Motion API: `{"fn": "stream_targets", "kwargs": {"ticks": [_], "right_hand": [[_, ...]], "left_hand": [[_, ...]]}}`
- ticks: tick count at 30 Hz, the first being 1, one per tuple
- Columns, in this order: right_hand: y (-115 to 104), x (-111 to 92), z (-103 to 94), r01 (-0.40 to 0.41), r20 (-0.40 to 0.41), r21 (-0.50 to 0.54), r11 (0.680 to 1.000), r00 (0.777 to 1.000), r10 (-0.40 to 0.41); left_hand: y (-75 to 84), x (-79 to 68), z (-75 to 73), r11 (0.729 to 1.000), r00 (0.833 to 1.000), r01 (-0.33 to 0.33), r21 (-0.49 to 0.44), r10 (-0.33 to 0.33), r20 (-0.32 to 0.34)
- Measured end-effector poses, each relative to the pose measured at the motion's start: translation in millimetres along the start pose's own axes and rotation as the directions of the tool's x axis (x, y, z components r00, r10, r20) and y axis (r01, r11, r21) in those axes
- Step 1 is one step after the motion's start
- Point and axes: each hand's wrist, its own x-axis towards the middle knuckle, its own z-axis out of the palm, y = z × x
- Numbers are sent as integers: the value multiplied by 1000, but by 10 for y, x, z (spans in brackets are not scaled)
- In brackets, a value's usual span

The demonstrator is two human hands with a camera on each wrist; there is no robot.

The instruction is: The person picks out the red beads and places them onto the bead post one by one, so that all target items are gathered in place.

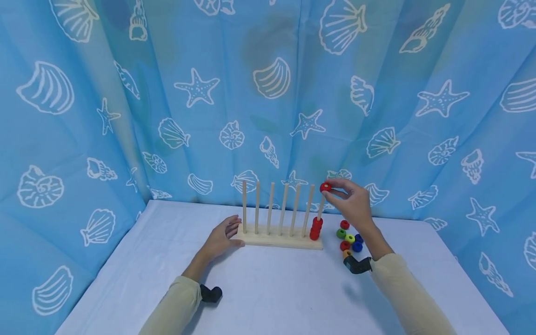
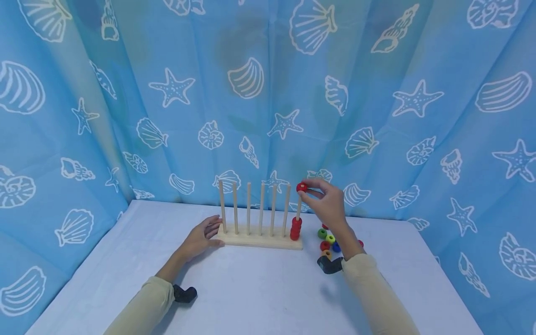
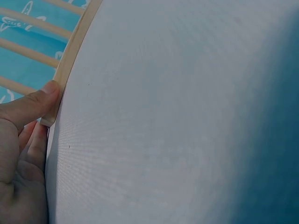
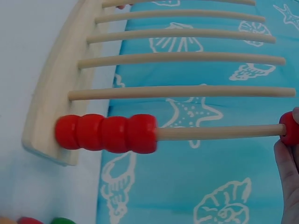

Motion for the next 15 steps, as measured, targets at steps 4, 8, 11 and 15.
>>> {"fn": "stream_targets", "kwargs": {"ticks": [4, 8, 11, 15], "right_hand": [[103, -64, 33, -31, -6, -29, 999, 1000, 31], [162, -121, 64, -59, -9, -45, 997, 998, 59], [185, -158, 88, -87, -11, -57, 995, 996, 87], [208, -215, 125, -115, -10, -58, 992, 993, 115]], "left_hand": [[-14, -1, 6, 1000, 1000, 12, 3, -12, 0], [8, -10, 9, 1000, 1000, 8, 5, -8, -3], [17, -11, 8, 1000, 1000, -1, 10, 1, -4], [12, -11, 5, 1000, 1000, -4, 15, 4, -2]]}}
